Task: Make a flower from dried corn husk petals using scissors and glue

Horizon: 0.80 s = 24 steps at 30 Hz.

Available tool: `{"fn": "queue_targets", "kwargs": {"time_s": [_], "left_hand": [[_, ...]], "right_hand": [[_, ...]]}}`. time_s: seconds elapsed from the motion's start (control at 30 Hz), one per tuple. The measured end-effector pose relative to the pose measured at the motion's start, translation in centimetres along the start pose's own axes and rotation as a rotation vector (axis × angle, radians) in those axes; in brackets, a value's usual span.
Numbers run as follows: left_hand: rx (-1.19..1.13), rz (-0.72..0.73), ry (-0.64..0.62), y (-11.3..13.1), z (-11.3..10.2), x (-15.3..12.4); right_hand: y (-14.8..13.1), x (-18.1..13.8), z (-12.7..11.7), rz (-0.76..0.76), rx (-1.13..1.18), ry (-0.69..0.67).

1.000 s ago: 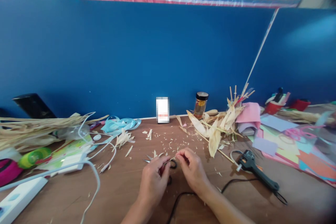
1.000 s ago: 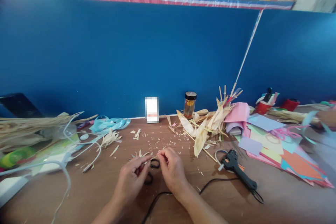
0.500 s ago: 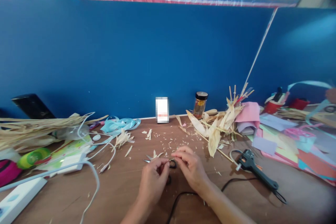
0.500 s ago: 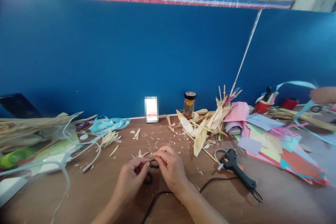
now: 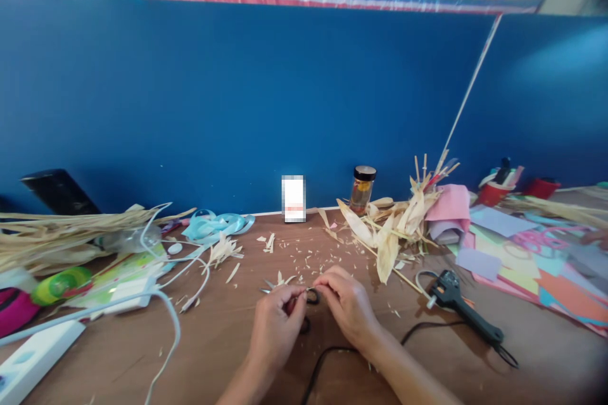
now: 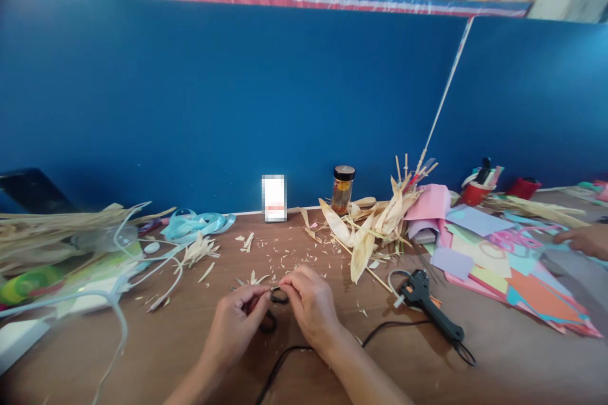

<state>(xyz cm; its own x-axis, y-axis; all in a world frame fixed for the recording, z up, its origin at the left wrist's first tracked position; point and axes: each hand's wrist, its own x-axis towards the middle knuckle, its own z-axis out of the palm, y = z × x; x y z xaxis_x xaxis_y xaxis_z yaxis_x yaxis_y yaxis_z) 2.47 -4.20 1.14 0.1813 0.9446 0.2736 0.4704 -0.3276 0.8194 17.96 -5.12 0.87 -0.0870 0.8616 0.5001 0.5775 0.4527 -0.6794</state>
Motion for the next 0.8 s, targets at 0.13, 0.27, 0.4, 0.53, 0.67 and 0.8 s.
{"fn": "queue_targets", "kwargs": {"time_s": [0.13,0.27,0.4,0.53,0.67,0.8], "left_hand": [[-0.001,0.010,0.014,-0.05,0.05,0.03],[0.014,0.013,0.011,0.05,0.00,0.01],[0.014,0.017,0.013,0.11,-0.09,0.01],[0.019,0.016,0.023,0.06,-0.10,0.06],[0.027,0.007,0.024,-0.04,-0.02,0.05],[-0.027,-0.009,0.026,-0.18,0.00,-0.02]], "right_hand": [[-0.02,-0.01,0.04,0.012,-0.022,0.006],[-0.05,0.03,0.02,0.014,-0.026,0.015],[-0.04,0.03,0.00,0.010,-0.027,0.020],[-0.05,0.05,0.01,0.011,-0.029,0.017],[-0.07,0.08,-0.03,0.019,-0.031,0.011],[-0.03,0.13,-0.15,0.021,-0.022,0.016]]}}
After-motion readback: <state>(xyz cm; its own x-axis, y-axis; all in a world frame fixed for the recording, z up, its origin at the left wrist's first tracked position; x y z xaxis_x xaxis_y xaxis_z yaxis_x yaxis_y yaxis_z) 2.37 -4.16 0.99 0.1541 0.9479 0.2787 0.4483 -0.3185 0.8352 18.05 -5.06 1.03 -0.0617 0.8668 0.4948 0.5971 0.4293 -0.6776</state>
